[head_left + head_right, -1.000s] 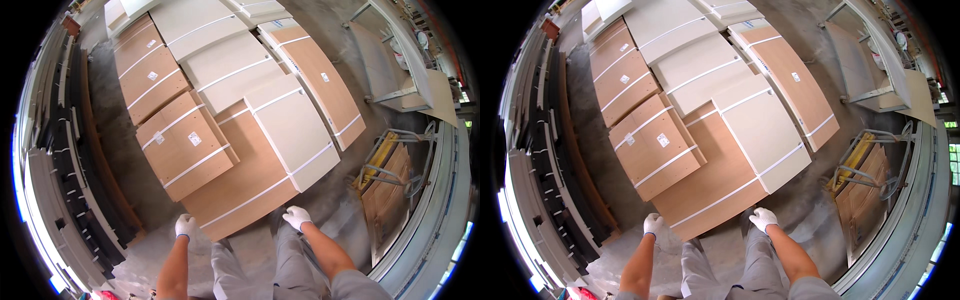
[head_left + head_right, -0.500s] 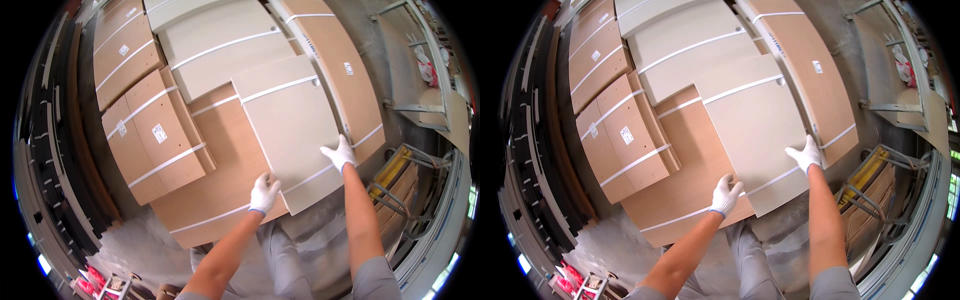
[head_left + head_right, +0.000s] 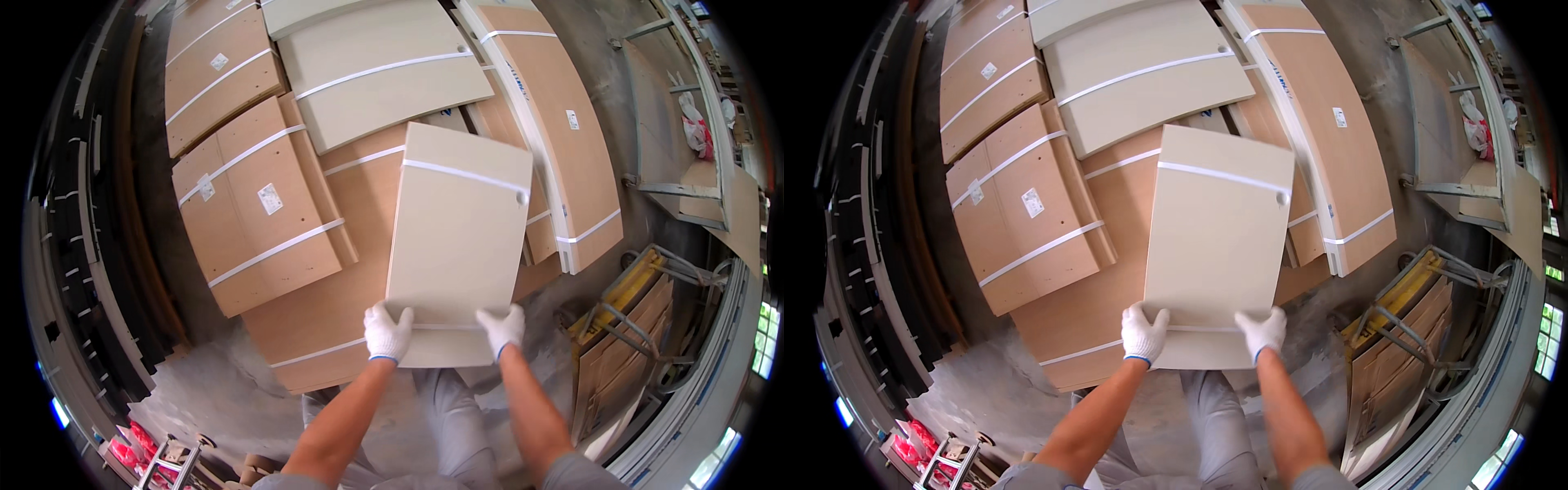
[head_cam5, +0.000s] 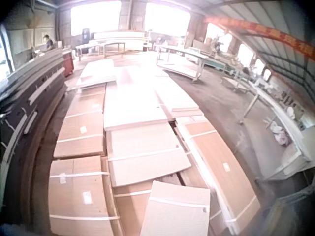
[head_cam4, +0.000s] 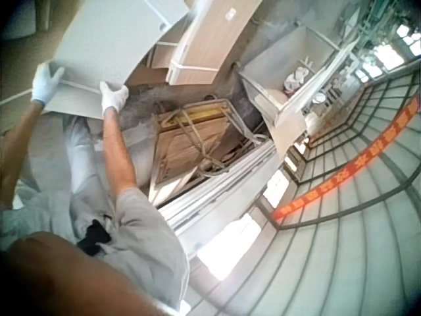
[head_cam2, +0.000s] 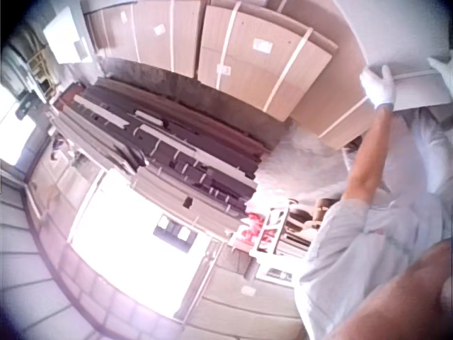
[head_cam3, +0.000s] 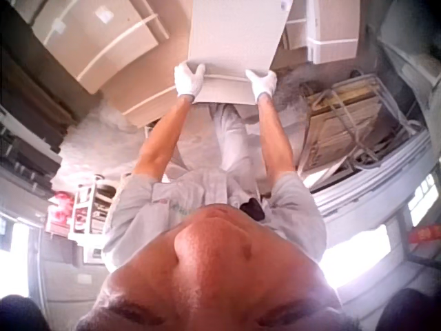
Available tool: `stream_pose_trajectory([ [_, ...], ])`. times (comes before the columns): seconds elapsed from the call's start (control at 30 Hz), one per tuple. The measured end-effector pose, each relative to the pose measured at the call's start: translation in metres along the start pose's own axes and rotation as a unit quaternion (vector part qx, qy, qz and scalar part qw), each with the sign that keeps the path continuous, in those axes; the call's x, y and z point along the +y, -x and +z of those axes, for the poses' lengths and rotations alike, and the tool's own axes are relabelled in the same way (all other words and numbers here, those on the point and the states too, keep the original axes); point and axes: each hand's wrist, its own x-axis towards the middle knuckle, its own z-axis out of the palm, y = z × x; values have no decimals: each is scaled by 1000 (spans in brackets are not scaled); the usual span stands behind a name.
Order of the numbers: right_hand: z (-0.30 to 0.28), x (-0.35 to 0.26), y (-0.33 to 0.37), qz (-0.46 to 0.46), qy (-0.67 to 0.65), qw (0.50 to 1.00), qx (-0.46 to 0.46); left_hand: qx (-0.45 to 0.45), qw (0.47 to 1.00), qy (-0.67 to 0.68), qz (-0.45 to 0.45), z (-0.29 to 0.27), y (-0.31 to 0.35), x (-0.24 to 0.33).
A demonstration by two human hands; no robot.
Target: The person handles and organizes various pre-fabricated wood and plastic furniture panels. The person sorts the components from a stack, places them together on a workbench, aligns them, and wraps them securely with a white plastic packing strap.
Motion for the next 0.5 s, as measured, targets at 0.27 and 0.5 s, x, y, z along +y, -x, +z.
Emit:
stream_pose_trajectory([
  [0.27,109,59,204,90,-75,964,-239,8,990,-128,53,-117,2,-131],
  [0.5,154,40,303,190,119,824,-520,-36,992,-119,-18,-207,-6,-222],
])
